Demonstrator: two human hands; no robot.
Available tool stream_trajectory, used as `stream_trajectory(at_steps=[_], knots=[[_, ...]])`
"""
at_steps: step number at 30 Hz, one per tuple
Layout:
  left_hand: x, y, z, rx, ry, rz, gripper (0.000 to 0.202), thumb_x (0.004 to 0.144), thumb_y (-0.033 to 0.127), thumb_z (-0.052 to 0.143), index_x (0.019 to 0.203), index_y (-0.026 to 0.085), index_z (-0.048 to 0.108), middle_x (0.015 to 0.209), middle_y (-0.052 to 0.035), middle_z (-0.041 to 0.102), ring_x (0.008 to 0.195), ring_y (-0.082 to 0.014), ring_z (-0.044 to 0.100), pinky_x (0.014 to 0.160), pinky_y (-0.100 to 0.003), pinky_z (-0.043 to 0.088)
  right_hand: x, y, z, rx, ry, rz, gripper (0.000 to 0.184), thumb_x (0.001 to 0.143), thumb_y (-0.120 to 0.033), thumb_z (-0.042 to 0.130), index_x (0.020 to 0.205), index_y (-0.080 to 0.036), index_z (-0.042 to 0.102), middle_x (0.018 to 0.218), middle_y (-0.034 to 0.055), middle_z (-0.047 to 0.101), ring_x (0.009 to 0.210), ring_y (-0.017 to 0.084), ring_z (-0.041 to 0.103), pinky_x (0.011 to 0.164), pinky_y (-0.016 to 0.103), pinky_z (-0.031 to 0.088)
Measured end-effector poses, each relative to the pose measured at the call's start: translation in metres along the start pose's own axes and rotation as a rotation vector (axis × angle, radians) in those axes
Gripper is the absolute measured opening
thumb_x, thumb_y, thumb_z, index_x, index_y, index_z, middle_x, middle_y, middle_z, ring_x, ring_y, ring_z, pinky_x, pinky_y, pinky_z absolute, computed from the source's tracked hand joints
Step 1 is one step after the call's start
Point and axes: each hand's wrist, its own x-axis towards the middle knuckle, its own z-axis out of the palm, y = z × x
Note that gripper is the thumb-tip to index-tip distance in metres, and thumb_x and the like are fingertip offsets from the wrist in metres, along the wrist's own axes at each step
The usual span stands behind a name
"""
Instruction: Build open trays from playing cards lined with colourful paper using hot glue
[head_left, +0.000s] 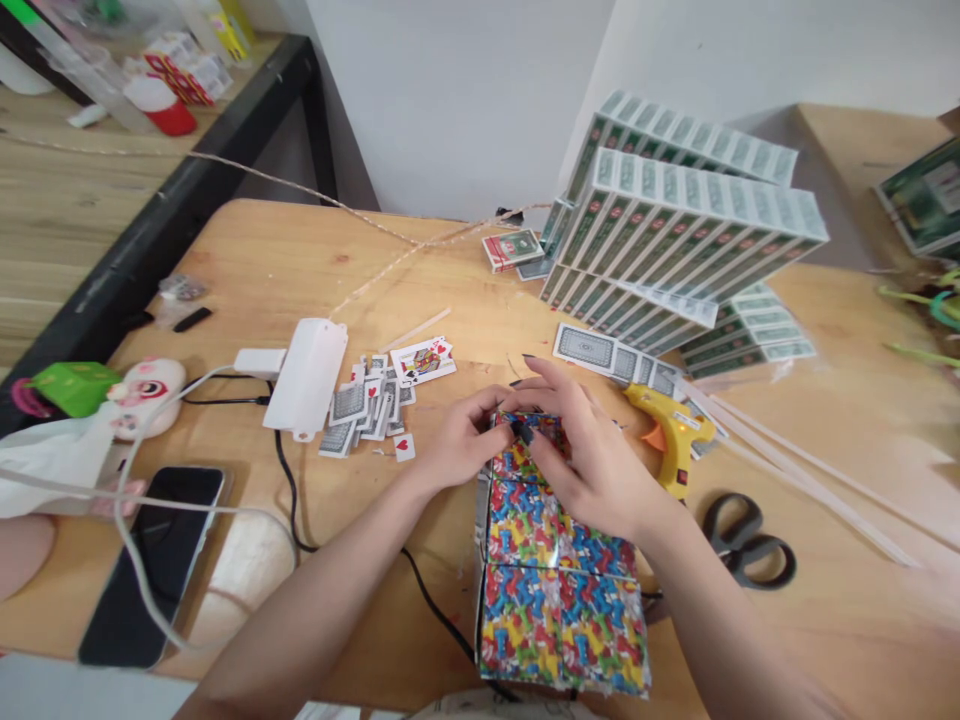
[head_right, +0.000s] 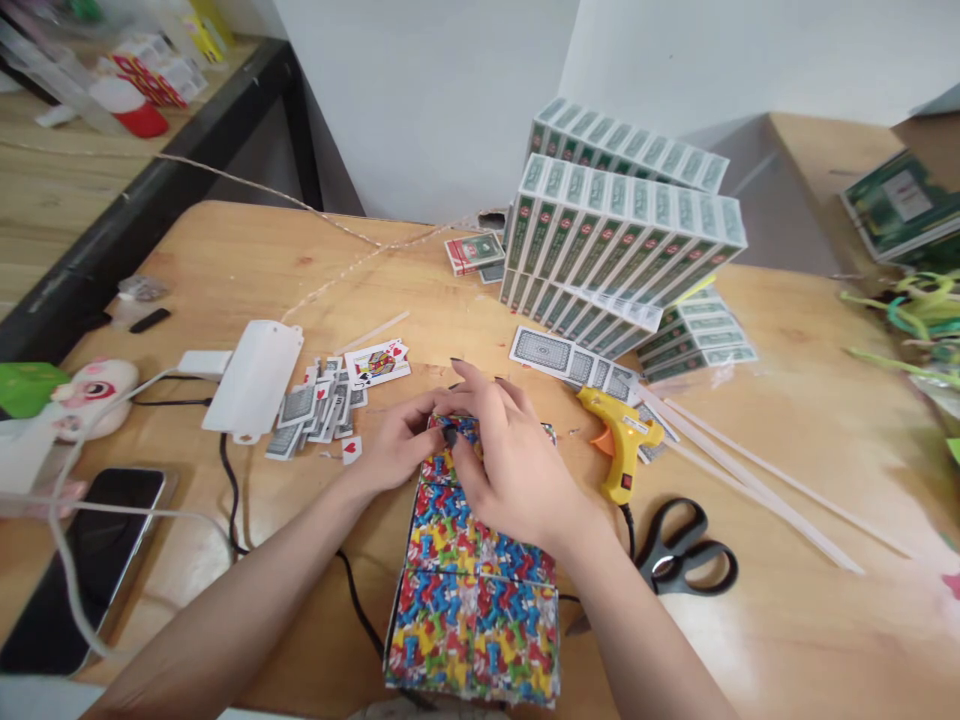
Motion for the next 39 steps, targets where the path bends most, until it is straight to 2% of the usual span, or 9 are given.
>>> stream_trajectory(at_steps=[12,18,23,33,39], knots=[[0.0001,0.0013,0.0004,0.005,-0.004,0.013,0.020,0.067,0.014,0.053,0.087,0.017,0.059,0.091,-0.0029,0.064,0.088,-0.0165,0.057,0.079,-0.029,0.044,-0.0008,-0.0008,0.0001,-0.025,0.011,-0.001,0.066,0.083,-0.011,0.042,0.142,-0.019,0.015,0.122,0.0108,0.060,0.118,0.026,0.050,0.099,0.053,0.040],[-0.0002,0.0021,0.0002,0.032,0.011,-0.016,0.022,0.066,0.013,0.052,0.086,0.016,0.059,0.088,-0.0026,0.065,0.083,-0.0160,0.056,0.077,-0.028,0.043,-0.0014,-0.0018,-0.0011,-0.048,0.011,0.012,0.062,0.083,-0.012,0.042,0.141,-0.020,0.019,0.119,0.0116,0.060,0.120,0.027,0.048,0.098,0.053,0.040],[-0.0001,0.0012,0.0002,0.031,0.019,-0.024,0.022,0.065,0.012,0.052,0.086,0.016,0.059,0.086,-0.0020,0.064,0.081,-0.0154,0.056,0.074,-0.027,0.043,-0.0013,-0.0020,-0.0012,-0.060,0.001,0.014,0.063,0.084,-0.011,0.042,0.141,-0.019,0.018,0.116,0.0112,0.061,0.118,0.027,0.048,0.099,0.052,0.039],[0.0006,0.0006,0.0004,0.020,0.007,0.014,0.027,0.065,0.011,0.050,0.090,0.016,0.060,0.093,-0.0024,0.065,0.087,-0.0159,0.058,0.079,-0.027,0.043,-0.0002,-0.0010,-0.0003,-0.064,-0.007,-0.004,0.064,0.083,-0.009,0.040,0.142,-0.022,0.018,0.120,0.0112,0.059,0.115,0.027,0.050,0.097,0.054,0.040],[0.0002,-0.0016,-0.0003,0.039,0.027,0.023,0.026,0.065,0.009,0.050,0.088,0.016,0.061,0.086,-0.0004,0.064,0.083,-0.0150,0.057,0.076,-0.026,0.043,0.0022,-0.0009,0.0008,-0.082,-0.025,-0.018,0.061,0.084,-0.007,0.038,0.141,-0.020,0.022,0.113,0.0098,0.062,0.110,0.025,0.054,0.096,0.051,0.043]])
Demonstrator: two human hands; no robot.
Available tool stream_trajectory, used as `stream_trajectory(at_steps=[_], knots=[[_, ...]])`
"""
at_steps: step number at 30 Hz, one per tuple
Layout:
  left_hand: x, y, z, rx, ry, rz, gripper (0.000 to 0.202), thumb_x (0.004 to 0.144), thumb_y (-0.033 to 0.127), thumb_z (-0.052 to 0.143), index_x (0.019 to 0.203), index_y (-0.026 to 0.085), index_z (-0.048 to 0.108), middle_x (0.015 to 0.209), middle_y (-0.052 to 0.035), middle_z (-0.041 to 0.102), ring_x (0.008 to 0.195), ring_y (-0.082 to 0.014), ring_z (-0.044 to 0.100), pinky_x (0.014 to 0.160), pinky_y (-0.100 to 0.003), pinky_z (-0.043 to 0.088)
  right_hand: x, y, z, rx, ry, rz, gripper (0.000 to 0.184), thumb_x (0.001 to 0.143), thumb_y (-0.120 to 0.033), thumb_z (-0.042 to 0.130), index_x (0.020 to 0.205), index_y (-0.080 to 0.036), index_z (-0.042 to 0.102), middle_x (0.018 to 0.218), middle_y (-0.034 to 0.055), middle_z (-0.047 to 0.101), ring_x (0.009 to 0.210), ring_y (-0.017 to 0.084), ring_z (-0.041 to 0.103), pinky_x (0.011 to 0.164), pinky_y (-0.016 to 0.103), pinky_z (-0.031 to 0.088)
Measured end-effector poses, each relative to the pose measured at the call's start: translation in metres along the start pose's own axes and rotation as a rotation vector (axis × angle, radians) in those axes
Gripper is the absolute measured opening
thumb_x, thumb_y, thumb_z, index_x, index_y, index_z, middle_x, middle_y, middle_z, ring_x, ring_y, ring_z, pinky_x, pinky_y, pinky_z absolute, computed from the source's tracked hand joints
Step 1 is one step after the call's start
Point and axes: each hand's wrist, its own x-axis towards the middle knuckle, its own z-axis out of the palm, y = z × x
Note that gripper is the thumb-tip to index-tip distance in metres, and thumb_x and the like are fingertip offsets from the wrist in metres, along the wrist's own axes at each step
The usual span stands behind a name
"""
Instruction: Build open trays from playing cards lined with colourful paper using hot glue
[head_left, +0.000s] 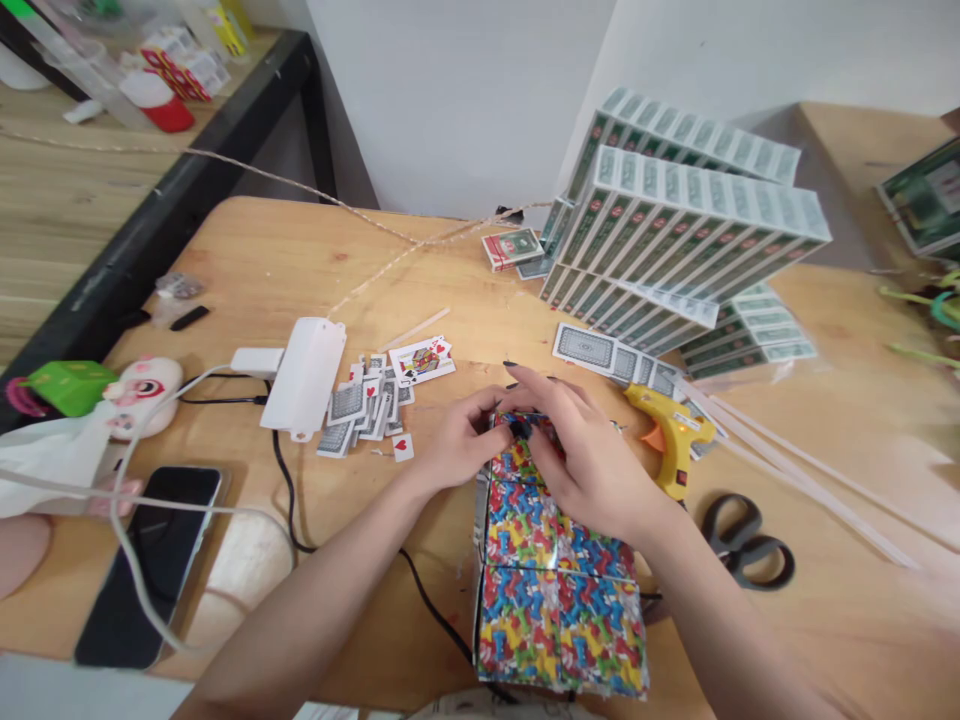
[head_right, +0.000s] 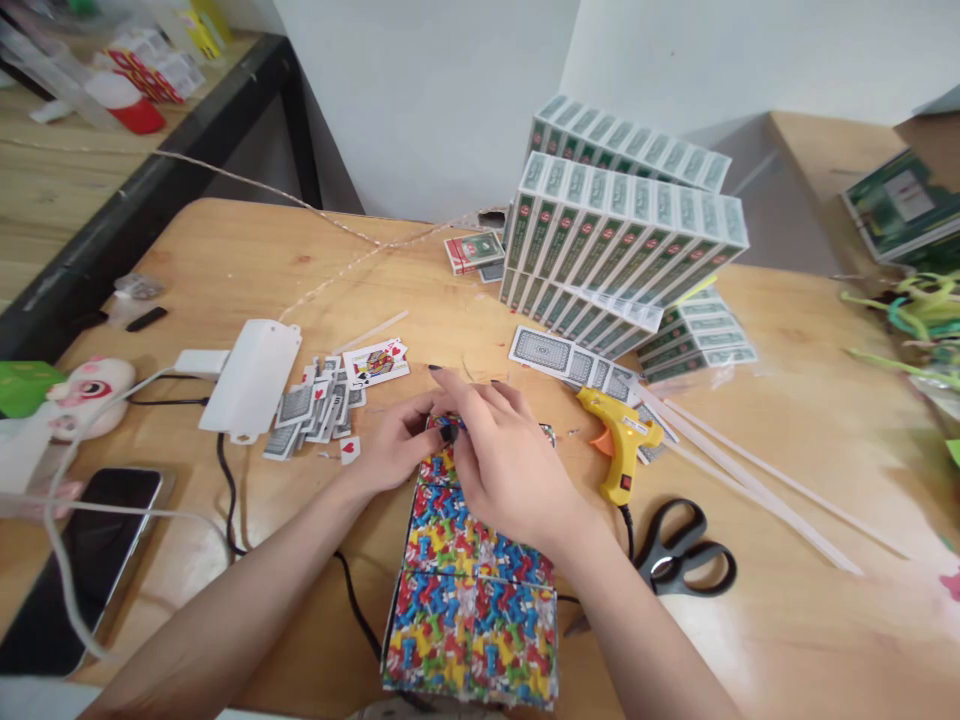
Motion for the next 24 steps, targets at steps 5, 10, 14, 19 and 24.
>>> stream_trajectory(at_steps=[5,10,14,19,24], knots=[[0.000,0.002,0.000,-0.001,-0.023,-0.005,0.023,0.069,0.011,0.053,0.089,0.017,0.063,0.092,-0.0021,0.066,0.086,-0.0169,0.059,0.076,-0.027,0.044,-0.001,0.001,-0.010,-0.119,0.055,-0.085,0.068,0.080,-0.003,0.038,0.142,-0.028,0.023,0.120,0.0066,0.061,0.124,0.028,0.045,0.103,0.060,0.032],[0.000,0.000,-0.002,0.027,-0.043,0.000,0.020,0.074,0.019,0.060,0.093,0.017,0.066,0.100,-0.0070,0.067,0.091,-0.0202,0.061,0.079,-0.030,0.044,-0.008,-0.004,-0.015,-0.148,0.293,-0.109,0.073,0.080,-0.001,0.041,0.143,-0.033,0.023,0.131,0.0040,0.054,0.135,0.029,0.032,0.109,0.064,0.022],[-0.001,-0.004,-0.003,0.035,-0.030,-0.007,0.023,0.075,0.018,0.058,0.097,0.017,0.066,0.098,-0.0060,0.068,0.088,-0.0185,0.060,0.078,-0.029,0.044,-0.012,-0.011,-0.010,0.147,0.261,0.039,0.063,0.085,-0.005,0.041,0.142,-0.028,0.026,0.128,0.0058,0.057,0.128,0.025,0.045,0.109,0.056,0.032],[-0.001,-0.003,-0.002,0.003,-0.030,-0.015,0.021,0.075,0.018,0.059,0.095,0.017,0.065,0.101,-0.0055,0.068,0.091,-0.0184,0.061,0.079,-0.028,0.044,-0.007,-0.015,-0.009,0.707,0.322,0.303,0.045,0.088,-0.013,0.046,0.131,-0.024,0.043,0.115,0.0051,0.067,0.119,0.020,0.055,0.108,0.046,0.037],[-0.001,0.000,-0.002,-0.013,-0.035,-0.041,0.021,0.075,0.019,0.060,0.095,0.017,0.065,0.100,-0.0056,0.068,0.091,-0.0184,0.062,0.080,-0.028,0.044,-0.004,-0.011,-0.014,1.059,0.343,0.547,0.032,0.084,-0.018,0.057,0.116,-0.023,0.057,0.104,0.0046,0.072,0.105,0.020,0.064,0.100,0.041,0.046]])
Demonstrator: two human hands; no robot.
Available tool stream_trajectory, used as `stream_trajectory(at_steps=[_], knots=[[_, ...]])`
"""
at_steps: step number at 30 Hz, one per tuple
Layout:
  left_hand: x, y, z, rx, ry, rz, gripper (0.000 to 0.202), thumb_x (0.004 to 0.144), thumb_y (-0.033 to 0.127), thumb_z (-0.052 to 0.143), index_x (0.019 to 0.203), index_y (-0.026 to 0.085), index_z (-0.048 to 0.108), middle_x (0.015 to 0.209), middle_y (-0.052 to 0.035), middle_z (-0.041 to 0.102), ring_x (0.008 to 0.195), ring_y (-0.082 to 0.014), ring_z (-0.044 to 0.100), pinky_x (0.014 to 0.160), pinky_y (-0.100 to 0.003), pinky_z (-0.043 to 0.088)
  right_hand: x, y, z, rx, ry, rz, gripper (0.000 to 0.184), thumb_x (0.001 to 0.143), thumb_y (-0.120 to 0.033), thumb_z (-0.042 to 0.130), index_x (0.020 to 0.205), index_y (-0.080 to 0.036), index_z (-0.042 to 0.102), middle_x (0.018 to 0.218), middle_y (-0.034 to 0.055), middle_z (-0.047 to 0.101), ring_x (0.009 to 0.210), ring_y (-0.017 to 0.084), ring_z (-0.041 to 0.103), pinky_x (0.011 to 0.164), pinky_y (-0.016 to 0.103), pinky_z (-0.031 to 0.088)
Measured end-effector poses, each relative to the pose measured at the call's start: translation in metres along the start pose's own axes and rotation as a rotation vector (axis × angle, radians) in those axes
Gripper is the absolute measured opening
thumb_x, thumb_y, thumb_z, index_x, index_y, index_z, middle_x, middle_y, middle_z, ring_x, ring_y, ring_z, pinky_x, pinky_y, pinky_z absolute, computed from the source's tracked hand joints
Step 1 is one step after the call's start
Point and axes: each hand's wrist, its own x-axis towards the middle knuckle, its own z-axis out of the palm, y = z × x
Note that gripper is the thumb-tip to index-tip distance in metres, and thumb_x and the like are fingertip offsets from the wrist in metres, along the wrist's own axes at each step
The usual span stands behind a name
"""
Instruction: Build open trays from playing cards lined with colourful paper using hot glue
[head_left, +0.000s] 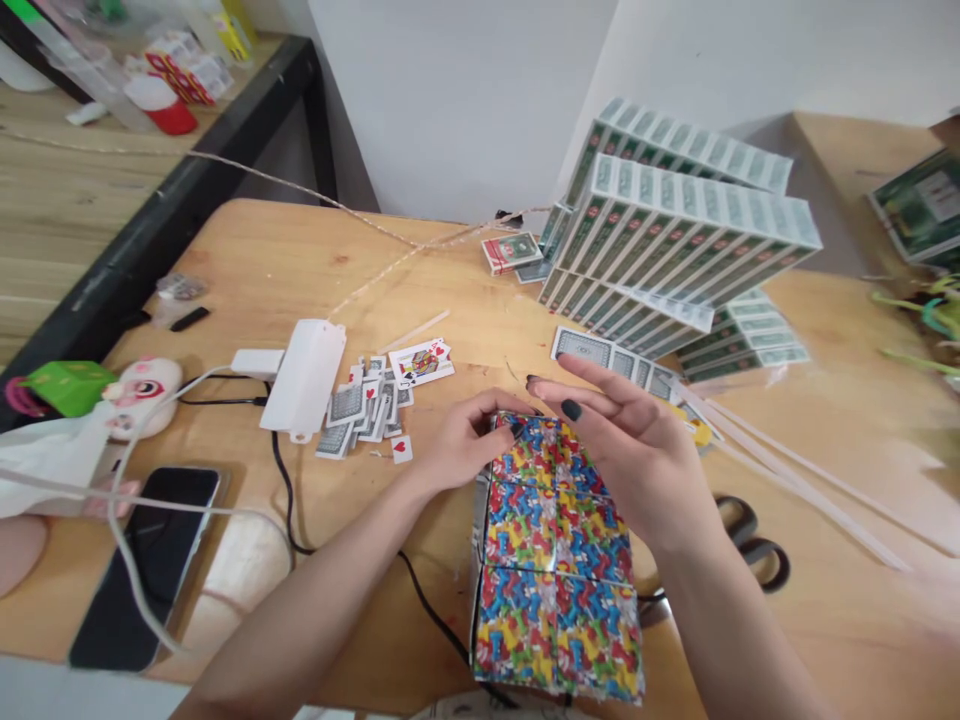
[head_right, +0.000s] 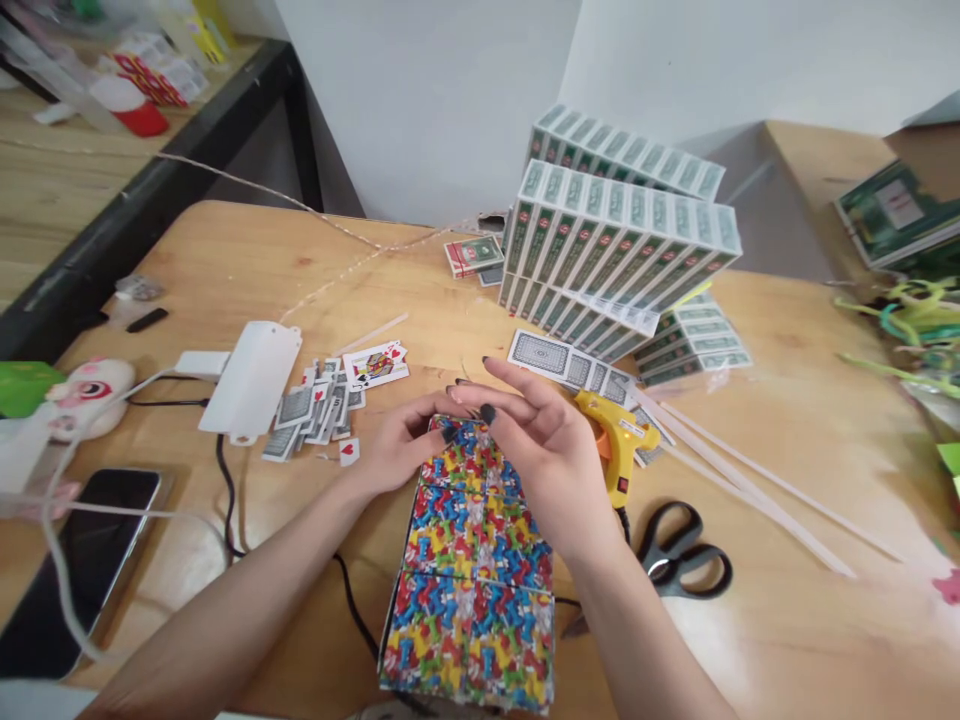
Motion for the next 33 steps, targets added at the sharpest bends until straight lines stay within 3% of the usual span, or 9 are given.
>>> stream_trajectory(at_steps=[4,9,16,21,28,33], knots=[[0.000,-0.002,0.000,-0.011,0.001,0.010,0.020,0.075,0.017,0.060,0.094,0.017,0.065,0.097,-0.0037,0.067,0.086,-0.0159,0.061,0.075,-0.025,0.044,0.002,0.001,-0.001,0.106,0.010,0.054,0.034,0.075,-0.019,0.068,0.109,-0.022,0.061,0.095,0.0032,0.073,0.091,0.018,0.067,0.087,0.036,0.053],[0.000,-0.003,0.000,-0.009,0.008,-0.003,0.018,0.076,0.017,0.061,0.093,0.017,0.065,0.095,-0.0035,0.066,0.086,-0.0156,0.060,0.075,-0.025,0.044,0.004,0.002,0.007,0.003,0.102,-0.048,0.041,0.061,-0.013,0.077,0.098,-0.021,0.064,0.070,-0.0036,0.065,0.068,0.011,0.063,0.066,0.023,0.055],[0.001,0.000,0.001,0.022,0.031,-0.003,0.017,0.073,0.019,0.061,0.090,0.017,0.064,0.094,-0.0037,0.068,0.088,-0.0168,0.061,0.077,-0.027,0.046,0.002,0.002,0.013,-0.156,0.143,-0.137,0.032,0.064,-0.015,0.075,0.094,-0.019,0.065,0.069,-0.0014,0.067,0.066,0.012,0.065,0.066,0.025,0.056],[0.001,-0.002,0.001,0.040,0.040,-0.025,0.020,0.073,0.019,0.060,0.092,0.017,0.065,0.092,-0.0033,0.067,0.082,-0.0154,0.060,0.072,-0.025,0.045,-0.001,0.003,0.010,-0.172,0.176,-0.132,0.027,0.068,-0.014,0.072,0.094,-0.020,0.068,0.073,-0.0009,0.071,0.068,0.012,0.067,0.066,0.023,0.056],[-0.001,-0.001,0.000,0.016,0.009,-0.019,0.020,0.075,0.019,0.059,0.094,0.018,0.065,0.098,-0.0047,0.067,0.088,-0.0165,0.060,0.078,-0.027,0.044,-0.001,0.004,0.006,-0.158,0.310,-0.181,0.010,0.069,-0.017,0.071,0.076,-0.023,0.073,0.070,-0.0010,0.071,0.064,0.013,0.065,0.059,0.023,0.053],[0.000,0.000,0.000,0.018,0.014,-0.028,0.020,0.075,0.022,0.062,0.094,0.017,0.066,0.099,-0.0060,0.067,0.090,-0.0178,0.061,0.079,-0.028,0.044,-0.002,0.006,0.001,-0.167,0.296,-0.203,0.005,0.076,-0.024,0.067,0.076,-0.024,0.072,0.067,-0.0015,0.067,0.062,0.010,0.059,0.059,0.022,0.049]])
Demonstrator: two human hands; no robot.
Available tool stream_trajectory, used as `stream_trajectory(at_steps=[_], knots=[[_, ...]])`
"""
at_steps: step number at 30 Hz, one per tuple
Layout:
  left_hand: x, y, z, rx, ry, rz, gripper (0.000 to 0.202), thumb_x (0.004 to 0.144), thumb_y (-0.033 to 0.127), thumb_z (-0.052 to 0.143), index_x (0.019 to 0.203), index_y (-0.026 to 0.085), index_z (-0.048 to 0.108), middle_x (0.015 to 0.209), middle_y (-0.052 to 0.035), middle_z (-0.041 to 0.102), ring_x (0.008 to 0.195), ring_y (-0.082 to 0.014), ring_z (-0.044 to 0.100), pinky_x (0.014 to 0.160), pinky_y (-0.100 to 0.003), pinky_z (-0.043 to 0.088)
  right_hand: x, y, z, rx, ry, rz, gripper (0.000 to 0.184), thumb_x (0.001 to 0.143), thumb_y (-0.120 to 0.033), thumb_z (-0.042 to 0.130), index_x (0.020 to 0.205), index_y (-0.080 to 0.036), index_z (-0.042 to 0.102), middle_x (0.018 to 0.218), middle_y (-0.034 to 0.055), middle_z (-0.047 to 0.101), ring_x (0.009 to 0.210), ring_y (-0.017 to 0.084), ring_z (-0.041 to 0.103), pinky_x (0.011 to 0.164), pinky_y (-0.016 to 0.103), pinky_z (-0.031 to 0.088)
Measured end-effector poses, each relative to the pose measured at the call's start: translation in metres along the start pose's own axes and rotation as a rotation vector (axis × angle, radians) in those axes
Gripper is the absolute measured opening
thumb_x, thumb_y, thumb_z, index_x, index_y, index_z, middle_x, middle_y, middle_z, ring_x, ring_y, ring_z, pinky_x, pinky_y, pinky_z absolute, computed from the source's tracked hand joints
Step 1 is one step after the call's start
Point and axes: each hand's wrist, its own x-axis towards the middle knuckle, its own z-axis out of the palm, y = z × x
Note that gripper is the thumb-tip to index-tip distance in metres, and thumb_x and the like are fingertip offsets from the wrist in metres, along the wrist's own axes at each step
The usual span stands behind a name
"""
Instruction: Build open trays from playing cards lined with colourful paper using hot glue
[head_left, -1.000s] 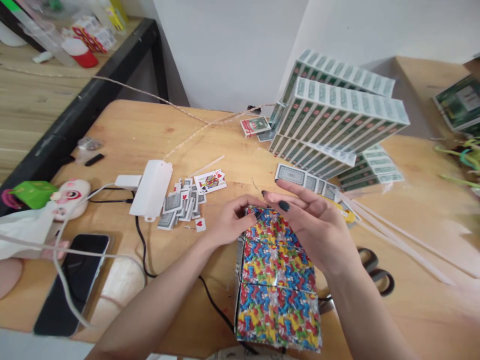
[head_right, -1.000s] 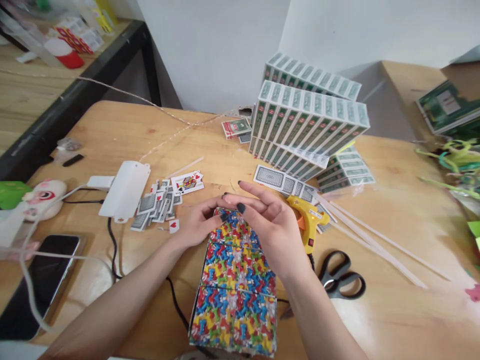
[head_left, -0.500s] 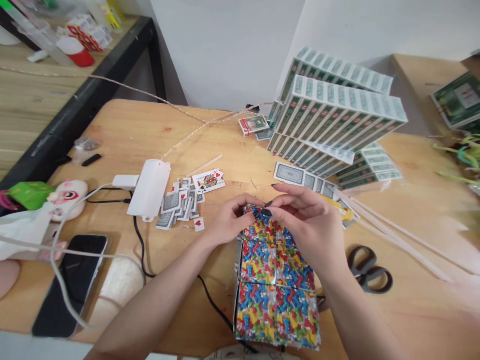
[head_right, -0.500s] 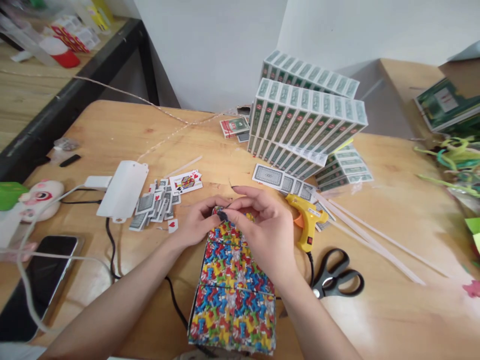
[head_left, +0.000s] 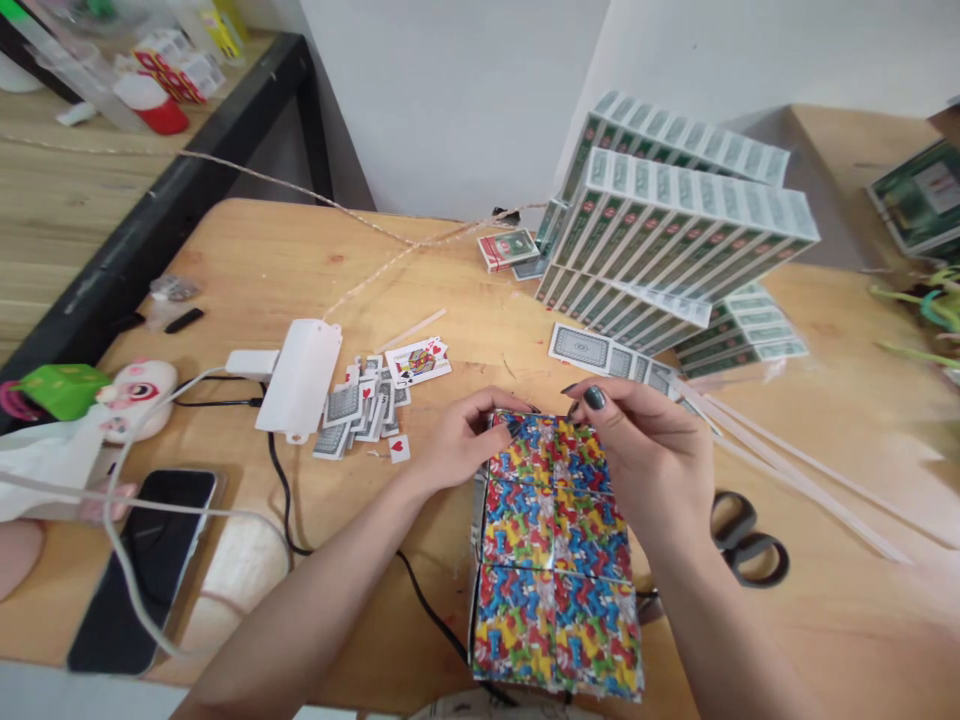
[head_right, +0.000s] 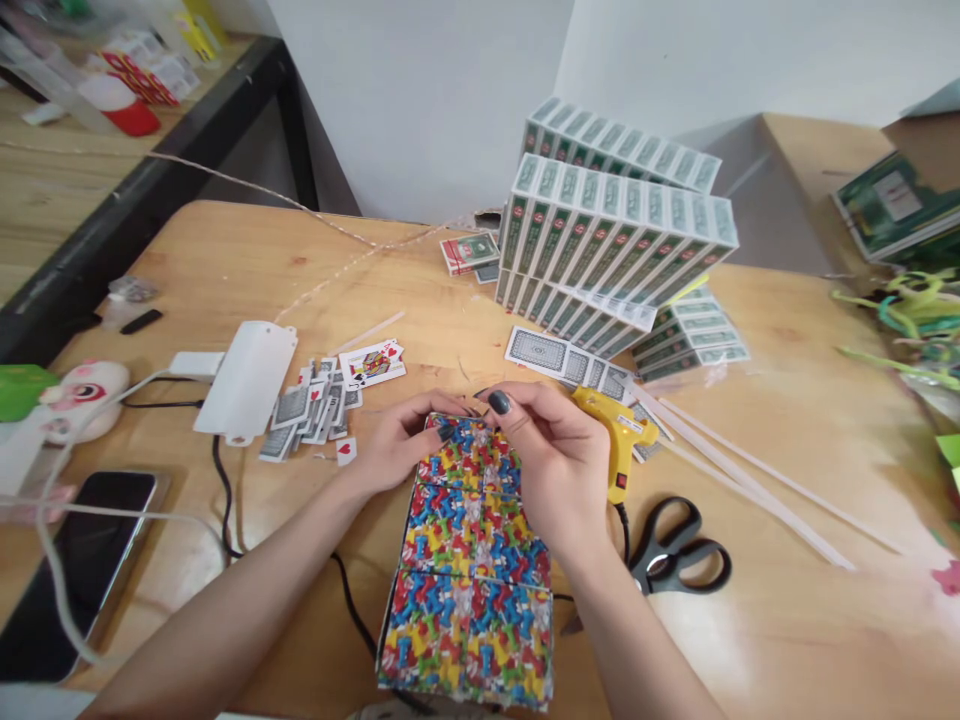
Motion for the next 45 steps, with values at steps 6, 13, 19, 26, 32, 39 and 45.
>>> stream_trajectory(at_steps=[6,13,19,26,32,39,45], knots=[[0.0001,-0.0013,-0.0009,0.012,0.006,-0.001,0.019,0.075,0.022,0.062,0.093,0.017,0.066,0.098,-0.0061,0.067,0.090,-0.0185,0.061,0.077,-0.028,0.044,0.0005,-0.0010,0.0000,-0.217,0.021,-0.034,0.017,0.077,-0.032,0.066,0.064,-0.020,0.066,0.056,-0.0022,0.058,0.053,0.010,0.049,0.049,0.021,0.041],[0.0006,-0.0006,-0.0011,0.013,-0.001,0.009,0.020,0.075,0.021,0.062,0.094,0.017,0.066,0.099,-0.0059,0.067,0.090,-0.0184,0.061,0.078,-0.028,0.044,0.0005,-0.0009,-0.0007,-0.304,-0.014,-0.166,0.001,0.070,-0.023,0.073,0.070,-0.024,0.073,0.065,0.0003,0.064,0.062,0.014,0.056,0.052,0.027,0.045],[0.0006,-0.0012,-0.0013,-0.007,-0.012,0.032,0.020,0.075,0.023,0.062,0.094,0.017,0.066,0.100,-0.0065,0.067,0.091,-0.0186,0.061,0.080,-0.029,0.044,-0.0012,-0.0013,0.0010,-0.301,0.018,-0.195,0.017,0.072,-0.012,0.069,0.073,-0.028,0.075,0.071,-0.0013,0.069,0.066,0.013,0.064,0.058,0.025,0.054],[0.0004,0.0001,-0.0001,0.000,-0.008,0.001,0.020,0.075,0.023,0.061,0.094,0.017,0.066,0.096,-0.0055,0.067,0.087,-0.0175,0.060,0.077,-0.027,0.044,-0.0011,0.0037,-0.0004,-0.198,0.032,-0.073,0.017,0.077,-0.016,0.064,0.086,-0.026,0.075,0.086,0.0003,0.075,0.081,0.019,0.071,0.076,0.035,0.059],[-0.0002,-0.0032,-0.0008,0.028,0.015,0.007,0.021,0.075,0.021,0.059,0.095,0.018,0.066,0.093,-0.0027,0.065,0.081,-0.0146,0.058,0.071,-0.024,0.042,-0.0003,0.0006,0.0015,0.005,-0.085,0.066,0.020,0.085,-0.028,0.059,0.101,-0.021,0.069,0.092,0.0049,0.074,0.084,0.020,0.071,0.084,0.039,0.058],[-0.0004,-0.0034,-0.0007,0.021,0.023,0.003,0.022,0.075,0.023,0.061,0.095,0.018,0.066,0.095,-0.0038,0.066,0.083,-0.0158,0.059,0.072,-0.025,0.043,0.0023,-0.0022,0.0036,0.097,-0.079,0.085,0.013,0.083,-0.031,0.062,0.088,-0.019,0.064,0.085,0.0051,0.074,0.079,0.020,0.071,0.081,0.039,0.059],[0.0002,-0.0033,-0.0010,-0.014,-0.010,0.031,0.019,0.076,0.023,0.063,0.093,0.019,0.066,0.099,-0.0043,0.066,0.090,-0.0172,0.060,0.078,-0.026,0.044,0.0073,-0.0029,0.0015,0.064,-0.093,0.053,0.018,0.084,-0.036,0.061,0.074,-0.021,0.056,0.063,-0.0004,0.067,0.066,0.016,0.068,0.067,0.031,0.057]])
